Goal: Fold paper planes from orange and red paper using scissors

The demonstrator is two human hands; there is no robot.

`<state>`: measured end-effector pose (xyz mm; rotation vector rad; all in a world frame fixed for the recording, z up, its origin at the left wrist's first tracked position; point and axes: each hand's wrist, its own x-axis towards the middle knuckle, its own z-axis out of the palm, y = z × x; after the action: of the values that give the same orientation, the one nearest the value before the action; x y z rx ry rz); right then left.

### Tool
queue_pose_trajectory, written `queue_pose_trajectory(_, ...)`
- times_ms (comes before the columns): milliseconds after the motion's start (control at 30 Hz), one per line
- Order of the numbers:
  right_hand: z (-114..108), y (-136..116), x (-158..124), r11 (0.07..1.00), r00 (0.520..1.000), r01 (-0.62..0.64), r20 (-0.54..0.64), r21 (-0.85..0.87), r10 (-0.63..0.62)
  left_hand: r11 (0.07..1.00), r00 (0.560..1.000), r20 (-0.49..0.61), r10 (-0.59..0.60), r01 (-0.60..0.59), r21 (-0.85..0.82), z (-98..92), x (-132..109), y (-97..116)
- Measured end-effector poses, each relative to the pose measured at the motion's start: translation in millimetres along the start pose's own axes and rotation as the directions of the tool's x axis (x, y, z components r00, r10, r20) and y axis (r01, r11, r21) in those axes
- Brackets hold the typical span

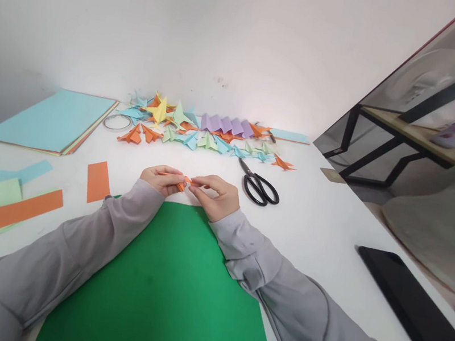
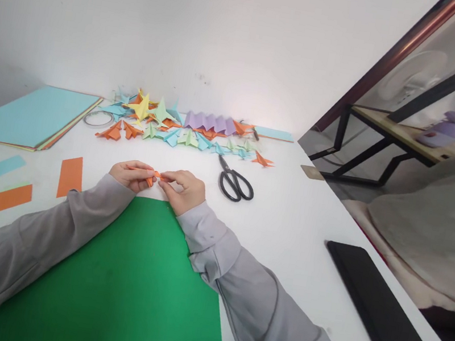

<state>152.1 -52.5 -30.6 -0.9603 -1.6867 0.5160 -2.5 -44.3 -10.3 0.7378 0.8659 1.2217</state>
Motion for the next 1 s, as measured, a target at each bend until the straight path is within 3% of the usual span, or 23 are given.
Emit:
queue_pose_trajectory(233, 2.8, -0.3, 0.6, 0.999, 0.999, 0.004, -0.043, -0.033, -0.005, 0.999, 1.000, -0.020, 0.006, -0.005, 0.052, -1.7, 1.6, -2.3)
queue_pose_trajectory(567, 3.9, 1.9, 0.5, 0.981, 0.993, 0.103, -0.047, -0.166, -0.112, 0.998, 0.999, -0.027, 0.019, -0.018, 0.056, 0.7, -1.6, -1.2)
queue_pose_trajectory(833, 3.7, 4.5, -1.3, 0.883, 0.964, 0.235, -0.017, -0.406, -0.264, 0.998, 0.999, -0.040, 0.029, -0.027, 0.061, 2.7, -3.1, -1.1)
queue_pose_trajectory(1000, 3.8, 4.6, -1.3, 0.793, 0.914, 0.344, -0.016, -0.502, -0.406, 0.997, 0.998, -0.045, 0.033, -0.030, 0.074, 3.1, -3.2, -1.5)
